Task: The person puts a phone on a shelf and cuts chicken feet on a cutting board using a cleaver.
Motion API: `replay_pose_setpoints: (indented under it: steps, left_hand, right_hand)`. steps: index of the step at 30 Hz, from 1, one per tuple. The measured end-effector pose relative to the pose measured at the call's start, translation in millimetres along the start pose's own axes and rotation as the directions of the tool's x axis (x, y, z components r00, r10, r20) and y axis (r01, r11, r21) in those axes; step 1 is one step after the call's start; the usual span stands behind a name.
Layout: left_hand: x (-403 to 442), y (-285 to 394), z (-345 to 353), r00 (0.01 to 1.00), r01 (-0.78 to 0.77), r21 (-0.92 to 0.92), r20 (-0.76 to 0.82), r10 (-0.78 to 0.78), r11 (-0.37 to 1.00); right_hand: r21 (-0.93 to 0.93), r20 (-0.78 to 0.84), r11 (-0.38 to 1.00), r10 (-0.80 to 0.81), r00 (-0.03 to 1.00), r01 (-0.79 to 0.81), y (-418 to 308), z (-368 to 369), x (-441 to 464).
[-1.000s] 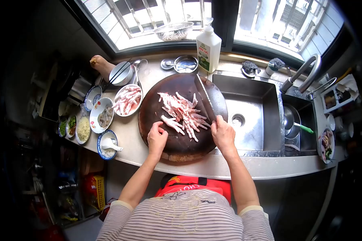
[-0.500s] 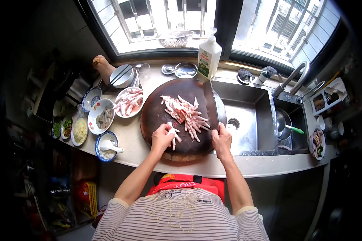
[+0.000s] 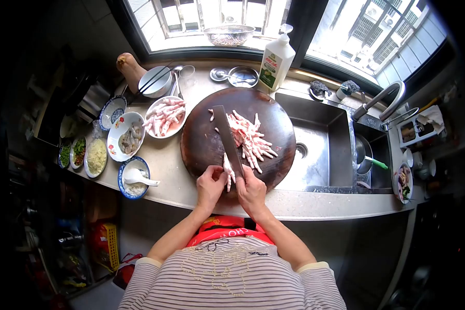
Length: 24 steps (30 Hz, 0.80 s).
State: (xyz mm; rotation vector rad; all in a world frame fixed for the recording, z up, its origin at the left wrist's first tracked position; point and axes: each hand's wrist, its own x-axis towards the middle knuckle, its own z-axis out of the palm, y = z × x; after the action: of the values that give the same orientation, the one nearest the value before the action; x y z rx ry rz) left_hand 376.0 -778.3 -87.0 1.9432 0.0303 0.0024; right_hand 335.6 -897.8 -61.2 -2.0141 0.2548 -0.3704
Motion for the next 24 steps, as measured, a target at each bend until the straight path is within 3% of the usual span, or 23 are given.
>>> replay_pose_setpoints:
  steps: [4, 7, 13, 16, 20, 24]
  left_hand:
    - [4.6, -5.8, 0.8, 0.990, -0.141, 0.158, 0.037, 0.137, 0.977]
    - [7.0, -14.6, 3.7, 0.989, -0.148, 0.171, 0.040, 0.144, 0.974]
    - [7.7, -18.9, 1.6, 0.988, 0.101, -0.086, 0.127, -0.089, 0.991]
    - [10.3, -24.6, 4.2, 0.984, 0.117, -0.083, 0.144, -0.104, 0.990]
    - [12.8, -28.0, 5.5, 0.989, -0.121, 0.057, 0.092, 0.116, 0.991]
    - [15.7, -28.6, 4.1, 0.989, -0.094, 0.063, 0.122, 0.086, 0.994]
  right_hand:
    - [-0.039, -0.024, 0.999, 0.032, 0.999, -0.033, 13.1, 16.6, -3.7]
    - [-0.108, -0.018, 0.989, 0.097, 0.995, -0.099, 12.7, 19.3, -3.7]
    - [-0.006, -0.075, 1.000, 0.022, 0.997, -0.022, -3.1, 15.9, 0.6]
    - [0.017, -0.147, 0.995, -0.094, 0.985, 0.098, -19.9, 14.0, 4.9]
    - [-0.202, -0.134, 0.979, -0.008, 0.991, -0.019, -0.3, 38.6, -5.4]
    - [-0.131, -0.092, 0.991, 0.029, 0.995, -0.041, 2.1, 36.0, -2.1]
